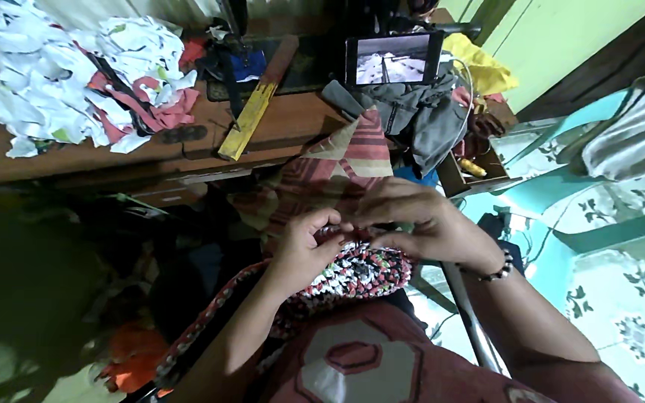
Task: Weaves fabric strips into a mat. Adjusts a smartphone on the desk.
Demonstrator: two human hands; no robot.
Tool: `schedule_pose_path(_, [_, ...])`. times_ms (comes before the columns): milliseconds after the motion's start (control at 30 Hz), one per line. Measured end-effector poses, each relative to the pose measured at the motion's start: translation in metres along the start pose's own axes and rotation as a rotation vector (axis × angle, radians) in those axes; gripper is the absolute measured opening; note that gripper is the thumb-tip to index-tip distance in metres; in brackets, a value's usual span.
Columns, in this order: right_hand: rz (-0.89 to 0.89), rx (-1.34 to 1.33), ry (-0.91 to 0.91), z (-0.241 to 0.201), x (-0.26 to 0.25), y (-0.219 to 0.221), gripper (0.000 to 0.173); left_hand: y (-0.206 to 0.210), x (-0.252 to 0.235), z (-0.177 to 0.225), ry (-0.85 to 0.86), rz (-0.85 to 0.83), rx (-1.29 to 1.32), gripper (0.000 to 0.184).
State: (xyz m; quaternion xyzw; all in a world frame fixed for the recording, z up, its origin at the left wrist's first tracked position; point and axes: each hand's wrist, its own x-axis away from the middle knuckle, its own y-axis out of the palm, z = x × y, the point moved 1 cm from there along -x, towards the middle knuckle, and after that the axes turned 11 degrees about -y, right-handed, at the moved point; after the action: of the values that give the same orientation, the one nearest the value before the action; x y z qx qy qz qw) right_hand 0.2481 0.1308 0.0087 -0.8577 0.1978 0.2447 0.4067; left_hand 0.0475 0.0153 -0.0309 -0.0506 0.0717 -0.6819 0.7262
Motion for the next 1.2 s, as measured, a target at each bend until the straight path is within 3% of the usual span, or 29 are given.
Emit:
schedule_pose_path(133, [-0.058, 0.194, -0.047, -0.006, 0.001, 0.015, 0.013, -0.002, 0.001, -0.001, -0.003, -0.027, 0.005, 0.008])
schedule_pose_path(433, [-0.092, 0.253, -0.120, -0.008, 0.007, 0.025, 0.017, -0.005, 0.007, 0.000, -0.016, -0.042, -0.004, 0.021])
schedule_pose_path(533, [-0.027, 0.268, -0.177, -0.017, 0.005, 0.033, 0.016, 0.000, 0.006, -0.003, 0.043, 0.050, -0.066, 0.012])
schedule_pose_path(767, [0.135, 0.296, -0.137, -0.024, 0.012, 0.046, 0.014, 0.008, 0.011, 0.000, 0.111, 0.058, -0.103, 0.016])
schedule_pose_path(900, [0.241, 0.387, -0.196, -0.035, 0.015, 0.057, 0.008, 0.015, 0.012, 0.000, 0.123, 0.170, -0.185, 0.007])
schedule_pose_path(1033, [0.434, 0.236, -0.158, -0.061, 0.013, 0.059, 0.009, 0.018, 0.012, -0.006, -0.008, 0.210, -0.242, 0.008])
schedule_pose_path(1200, [0.680, -0.271, -0.016, -0.083, 0.013, 0.001, 0.015, 0.013, 0.008, -0.008, 0.018, 0.225, -0.197, 0.006])
